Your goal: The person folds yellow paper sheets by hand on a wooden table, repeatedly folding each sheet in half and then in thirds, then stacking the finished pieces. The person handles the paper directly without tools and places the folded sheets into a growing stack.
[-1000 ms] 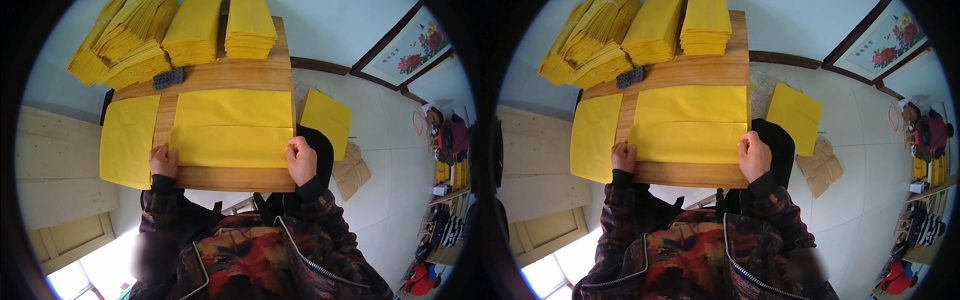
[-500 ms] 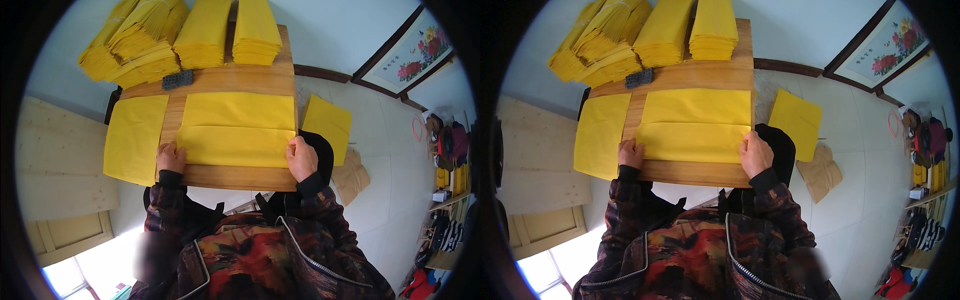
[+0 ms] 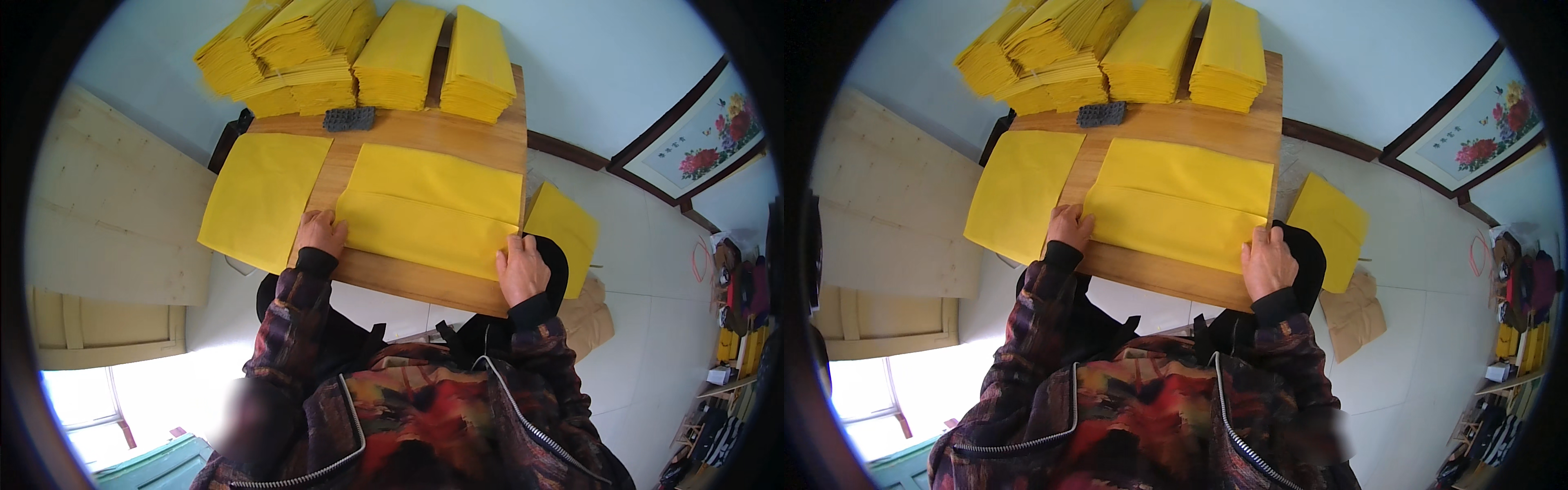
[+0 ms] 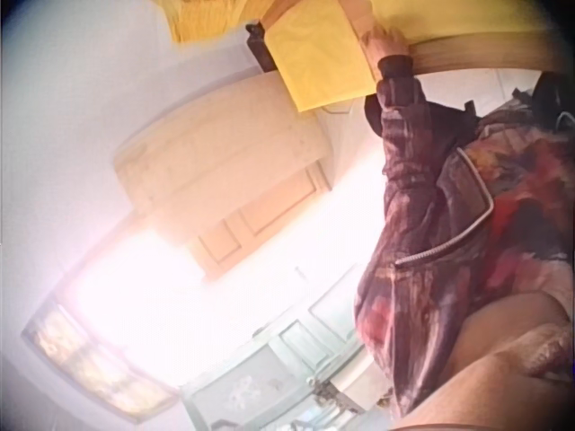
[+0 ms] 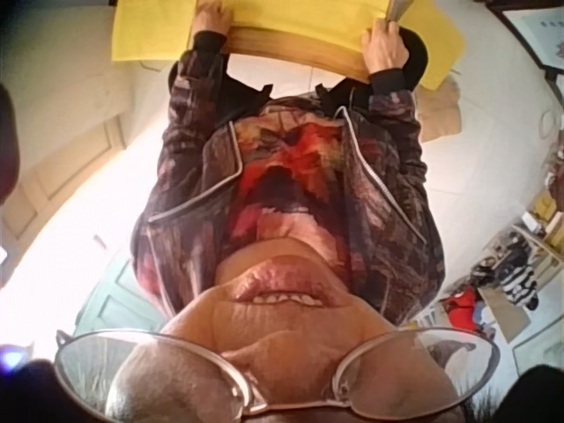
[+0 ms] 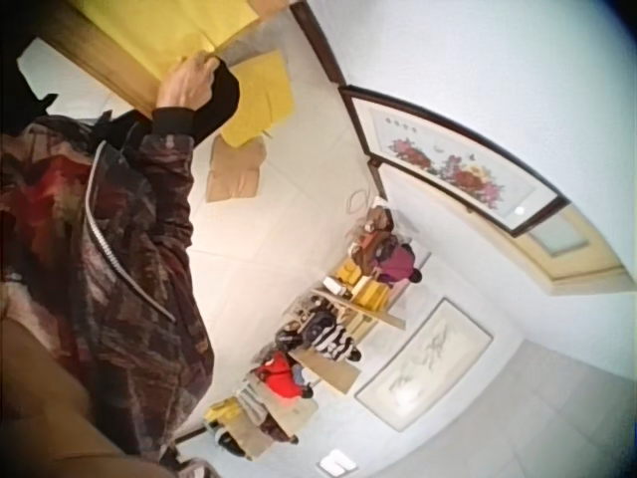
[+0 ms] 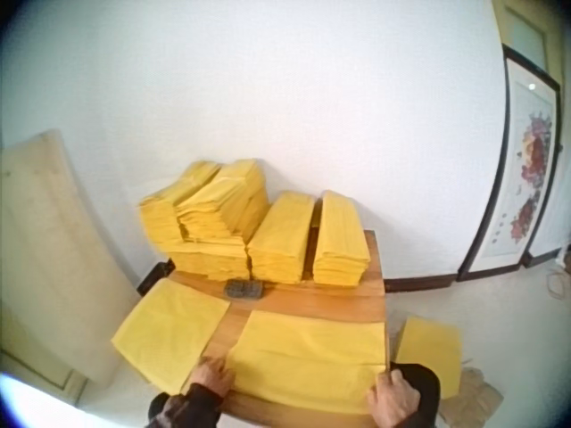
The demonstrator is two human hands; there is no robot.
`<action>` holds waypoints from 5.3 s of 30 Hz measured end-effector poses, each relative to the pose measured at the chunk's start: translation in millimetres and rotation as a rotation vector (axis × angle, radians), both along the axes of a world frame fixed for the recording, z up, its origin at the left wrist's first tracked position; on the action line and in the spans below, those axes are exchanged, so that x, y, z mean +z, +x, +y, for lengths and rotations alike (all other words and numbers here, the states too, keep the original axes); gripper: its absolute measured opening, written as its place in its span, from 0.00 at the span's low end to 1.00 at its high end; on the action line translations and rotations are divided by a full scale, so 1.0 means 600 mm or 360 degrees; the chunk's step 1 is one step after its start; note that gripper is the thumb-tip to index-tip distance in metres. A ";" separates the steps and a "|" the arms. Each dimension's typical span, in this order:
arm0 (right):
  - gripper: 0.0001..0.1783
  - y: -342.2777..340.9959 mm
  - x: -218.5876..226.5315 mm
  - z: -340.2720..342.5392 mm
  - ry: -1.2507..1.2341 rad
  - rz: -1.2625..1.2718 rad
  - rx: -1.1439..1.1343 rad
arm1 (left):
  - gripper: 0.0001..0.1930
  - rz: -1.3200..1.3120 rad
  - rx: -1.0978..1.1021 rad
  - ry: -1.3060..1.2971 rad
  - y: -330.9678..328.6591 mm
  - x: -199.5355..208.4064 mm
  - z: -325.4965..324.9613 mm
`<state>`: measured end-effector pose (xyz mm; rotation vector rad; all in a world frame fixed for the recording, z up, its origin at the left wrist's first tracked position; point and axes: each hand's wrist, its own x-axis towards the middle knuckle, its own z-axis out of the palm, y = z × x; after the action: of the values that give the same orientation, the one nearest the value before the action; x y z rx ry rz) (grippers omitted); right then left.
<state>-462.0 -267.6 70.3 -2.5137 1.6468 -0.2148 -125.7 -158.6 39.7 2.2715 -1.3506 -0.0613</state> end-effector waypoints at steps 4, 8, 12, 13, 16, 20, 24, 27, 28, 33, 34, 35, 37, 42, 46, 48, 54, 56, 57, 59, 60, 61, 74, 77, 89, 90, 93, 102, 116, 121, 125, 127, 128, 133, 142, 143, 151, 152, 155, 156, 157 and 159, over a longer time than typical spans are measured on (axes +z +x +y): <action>0.31 -0.005 0.005 0.007 -0.0132 -0.0008 0.0128 | 0.14 -0.0021 -0.0023 -0.0035 0.005 -0.006 0.000; 0.37 -0.011 0.001 0.015 -0.0166 -0.0043 0.0168 | 0.13 -0.0018 -0.0002 -0.0004 0.008 -0.009 0.000; 0.38 -0.012 -0.003 0.016 -0.0132 -0.0030 0.0163 | 0.11 0.0150 0.0051 0.0033 0.011 -0.006 -0.001; 0.39 -0.012 -0.004 0.015 -0.0129 -0.0009 0.0160 | 0.10 0.0175 0.0063 0.0063 0.013 -0.004 -0.001; 0.39 -0.011 -0.006 0.015 -0.0126 -0.0006 0.0171 | 0.08 0.0039 0.0188 0.0156 0.013 0.012 -0.005; 0.39 -0.011 -0.007 0.013 -0.0084 -0.0006 0.0168 | 0.11 -0.0579 -0.0183 -0.0160 -0.059 0.023 -0.044; 0.38 -0.009 -0.007 0.014 -0.0082 -0.0056 0.0170 | 0.21 -0.0423 -0.0969 0.0080 -0.227 -0.006 -0.092; 0.38 -0.009 -0.005 0.015 -0.0078 -0.0057 0.0156 | 0.29 -0.0309 -0.1010 0.0194 -0.243 -0.020 -0.085; 0.39 -0.009 -0.005 0.015 -0.0066 -0.0043 0.0160 | 0.32 -0.0276 -0.0987 0.0181 -0.235 -0.022 -0.082; 0.39 -0.012 -0.009 0.013 -0.0096 -0.0017 0.0196 | 0.33 -0.0392 -0.0627 0.0327 -0.110 -0.017 -0.034; 0.39 -0.012 -0.011 0.013 -0.0107 -0.0029 0.0194 | 0.33 -0.0382 -0.0563 0.0318 -0.086 -0.015 -0.028; 0.40 -0.012 -0.013 0.012 -0.0092 -0.0019 0.0202 | 0.32 -0.0368 -0.0500 0.0347 -0.068 -0.015 -0.023; 0.40 -0.013 -0.013 0.012 -0.0085 -0.0010 0.0192 | 0.32 -0.0394 -0.0495 0.0320 -0.053 -0.017 -0.019; 0.40 -0.007 0.007 0.021 -0.0169 -0.0138 0.0190 | 0.32 -0.0392 -0.0498 0.0276 -0.053 -0.025 -0.020; 0.37 0.049 0.019 0.054 -0.0183 -0.0327 0.0509 | 0.32 -0.0438 -0.0509 0.0289 -0.051 -0.026 -0.020; 0.37 0.096 0.013 0.076 -0.0070 -0.0402 0.0745 | 0.33 -0.0462 -0.0516 0.0301 -0.050 -0.027 -0.021; 0.36 0.152 -0.003 0.088 0.0006 -0.0504 0.0938 | 0.33 -0.0474 -0.0515 0.0308 -0.048 -0.028 -0.019; 0.34 0.145 0.000 0.079 -0.0052 -0.0547 0.0893 | 0.33 -0.0492 -0.0526 0.0300 -0.049 -0.028 -0.018; 0.32 0.134 0.002 0.073 -0.0097 -0.0567 0.0864 | 0.33 -0.0485 -0.0516 0.0302 -0.048 -0.028 -0.018; 0.29 0.098 0.005 0.057 -0.0131 -0.0703 0.0710 | 0.33 -0.0458 -0.0518 0.0333 -0.049 -0.028 -0.019; 0.28 0.076 0.005 0.048 -0.0126 -0.0828 0.0596 | 0.33 -0.0435 -0.0508 0.0337 -0.049 -0.028 -0.020; 0.26 0.053 0.004 0.041 -0.0127 -0.0955 0.0487 | 0.33 -0.0420 -0.0503 0.0331 -0.048 -0.027 -0.020; 0.16 -0.060 -0.051 0.004 0.0426 -0.1295 -0.0258 | 0.29 -0.0207 -0.0528 -0.0098 -0.018 -0.052 -0.020; 0.15 -0.055 -0.052 0.001 0.0613 -0.1374 -0.0313 | 0.29 0.0047 -0.0466 -0.0247 -0.013 -0.054 -0.013; 0.19 -0.051 -0.031 0.002 0.0697 -0.1399 -0.0288 | 0.20 0.0108 0.0180 -0.0284 -0.010 -0.021 0.028; 0.19 -0.051 -0.031 0.002 0.0683 -0.1386 -0.0277 | 0.19 0.0140 0.0198 -0.0262 -0.010 -0.019 0.030; 0.20 -0.049 -0.032 0.005 0.0575 -0.1404 -0.0227 | 0.19 0.0235 0.0244 -0.0194 -0.009 -0.013 0.033; 0.19 -0.048 -0.039 0.003 0.0613 -0.1484 -0.0217 | 0.18 0.0538 0.0222 -0.0122 -0.005 -0.016 0.030; 0.16 -0.041 -0.042 0.008 0.0531 -0.1540 -0.0170 | 0.18 0.0829 0.0258 -0.0506 -0.019 -0.025 0.030; 0.16 -0.040 -0.045 0.007 0.0562 -0.1574 -0.0206 | 0.18 0.0886 0.0230 -0.0574 -0.020 -0.025 0.025; 0.16 -0.040 -0.045 0.007 0.0574 -0.1577 -0.0196 | 0.18 0.0919 0.0238 -0.0561 -0.020 -0.025 0.024; 0.16 -0.040 -0.044 0.007 0.0575 -0.1572 -0.0207 | 0.18 0.0891 0.0229 -0.0552 -0.020 -0.025 0.023; 0.15 -0.040 -0.044 0.007 0.0577 -0.1576 -0.0218 | 0.18 0.0882 0.0240 -0.0529 -0.019 -0.024 0.023; 0.15 -0.040 -0.045 0.007 0.0563 -0.1548 -0.0196 | 0.20 0.0786 0.0152 -0.0559 -0.015 -0.023 0.021; 0.13 -0.040 -0.051 0.009 0.0551 -0.1614 -0.0194 | 0.23 0.0912 0.0123 -0.0519 0.000 -0.027 0.015; 0.13 -0.040 -0.051 0.010 0.0553 -0.1633 -0.0200 | 0.23 0.0932 0.0139 -0.0505 -0.001 -0.027 0.015; 0.12 -0.038 -0.050 0.012 0.0532 -0.1655 -0.0239 | 0.21 0.0755 0.0043 -0.0470 -0.005 -0.023 0.017; 0.12 -0.038 -0.052 0.013 0.0515 -0.1649 -0.0238 | 0.21 0.0760 0.0050 -0.0445 -0.005 -0.022 0.017; 0.12 -0.037 -0.057 0.013 0.0485 -0.1652 -0.0243 | 0.22 0.0673 -0.0029 -0.0509 -0.006 -0.017 0.014; 0.12 -0.037 -0.058 0.013 0.0506 -0.1678 -0.0250 | 0.22 0.0562 -0.0073 -0.0518 -0.007 -0.014 0.013; 0.12 -0.037 -0.060 0.013 0.0474 -0.1660 -0.0248 | 0.22 0.0452 -0.0117 -0.0526 -0.009 -0.011 0.012; 0.13 -0.037 -0.061 0.013 0.0495 -0.1688 -0.0263 | 0.23 0.0379 -0.0133 -0.0518 -0.013 -0.004 0.010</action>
<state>-484.2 -259.7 33.7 -1.5306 1.2533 -1.0002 -133.3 -152.3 37.2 1.8736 -1.2299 -0.1258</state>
